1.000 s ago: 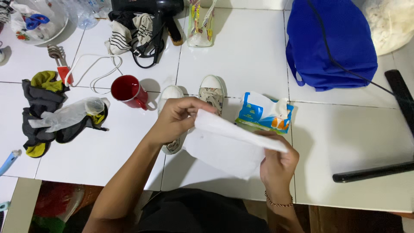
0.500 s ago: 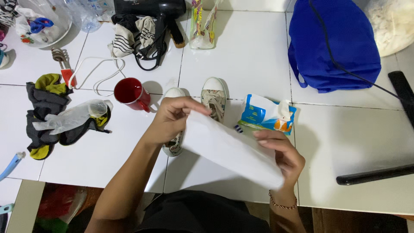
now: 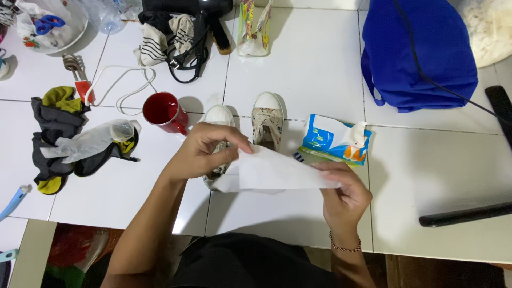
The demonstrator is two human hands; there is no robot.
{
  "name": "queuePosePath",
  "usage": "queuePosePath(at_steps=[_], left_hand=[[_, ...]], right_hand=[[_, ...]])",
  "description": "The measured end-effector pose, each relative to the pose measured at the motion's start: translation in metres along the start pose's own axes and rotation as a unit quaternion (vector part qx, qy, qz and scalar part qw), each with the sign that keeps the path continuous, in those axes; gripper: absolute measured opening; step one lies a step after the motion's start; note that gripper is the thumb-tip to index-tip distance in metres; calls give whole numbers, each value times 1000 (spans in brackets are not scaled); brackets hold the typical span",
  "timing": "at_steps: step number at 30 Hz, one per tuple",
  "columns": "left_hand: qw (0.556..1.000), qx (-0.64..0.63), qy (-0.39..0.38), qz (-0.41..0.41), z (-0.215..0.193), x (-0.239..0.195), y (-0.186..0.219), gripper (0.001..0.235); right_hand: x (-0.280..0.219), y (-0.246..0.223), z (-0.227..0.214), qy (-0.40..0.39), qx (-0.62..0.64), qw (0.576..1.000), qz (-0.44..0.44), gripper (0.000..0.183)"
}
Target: The person cleans a pair of white sneakers by repeatedly wiping them with a white wipe and scrubbing with a toothbrush. They alternate between wiping and scrubbing, handling the shoes one at a time on a tiled surface.
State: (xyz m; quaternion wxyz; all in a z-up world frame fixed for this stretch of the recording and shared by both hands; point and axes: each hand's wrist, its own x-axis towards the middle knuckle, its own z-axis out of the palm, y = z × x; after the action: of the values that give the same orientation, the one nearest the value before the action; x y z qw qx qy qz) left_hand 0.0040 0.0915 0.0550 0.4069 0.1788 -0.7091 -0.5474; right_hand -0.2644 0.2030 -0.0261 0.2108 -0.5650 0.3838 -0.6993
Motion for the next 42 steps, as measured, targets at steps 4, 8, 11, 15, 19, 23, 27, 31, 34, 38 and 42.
queuePosePath(at_steps=[4,8,11,15,19,23,27,31,34,38,42], left_hand=[[999,-31,12,-6,-6,-7,-16,15],[992,-121,28,-27,-5,-9,-22,13],[989,-139,32,-33,-7,-11,-26,13],[991,-123,24,-39,-5,-13,-20,14],[990,-130,32,-47,-4,-15,-18,27],[997,-12,24,-72,-3,-11,-7,22],[994,86,38,-63,-1,-2,-15,25],[973,206,-3,-103,-11,11,-34,27],[947,318,-38,-10,-13,19,-48,13],[927,367,-69,10,-28,21,-74,14],[912,398,-98,-4,-41,18,-85,19]], right_hand=[[5,-10,9,-19,-70,997,-27,12],[-5,2,28,-34,33,999,-1,64],[-16,9,22,12,21,999,23,14],[-10,4,16,21,-31,999,12,28],[-3,-21,13,7,-119,993,-24,27],[-10,-31,10,-33,-143,989,3,35],[-21,-5,19,-26,-137,988,-70,28],[-38,2,41,-12,-151,988,29,47],[-45,8,58,-34,-241,970,-12,22],[-66,23,84,-19,-278,958,-59,19],[-81,32,108,-40,-197,979,-31,21]])
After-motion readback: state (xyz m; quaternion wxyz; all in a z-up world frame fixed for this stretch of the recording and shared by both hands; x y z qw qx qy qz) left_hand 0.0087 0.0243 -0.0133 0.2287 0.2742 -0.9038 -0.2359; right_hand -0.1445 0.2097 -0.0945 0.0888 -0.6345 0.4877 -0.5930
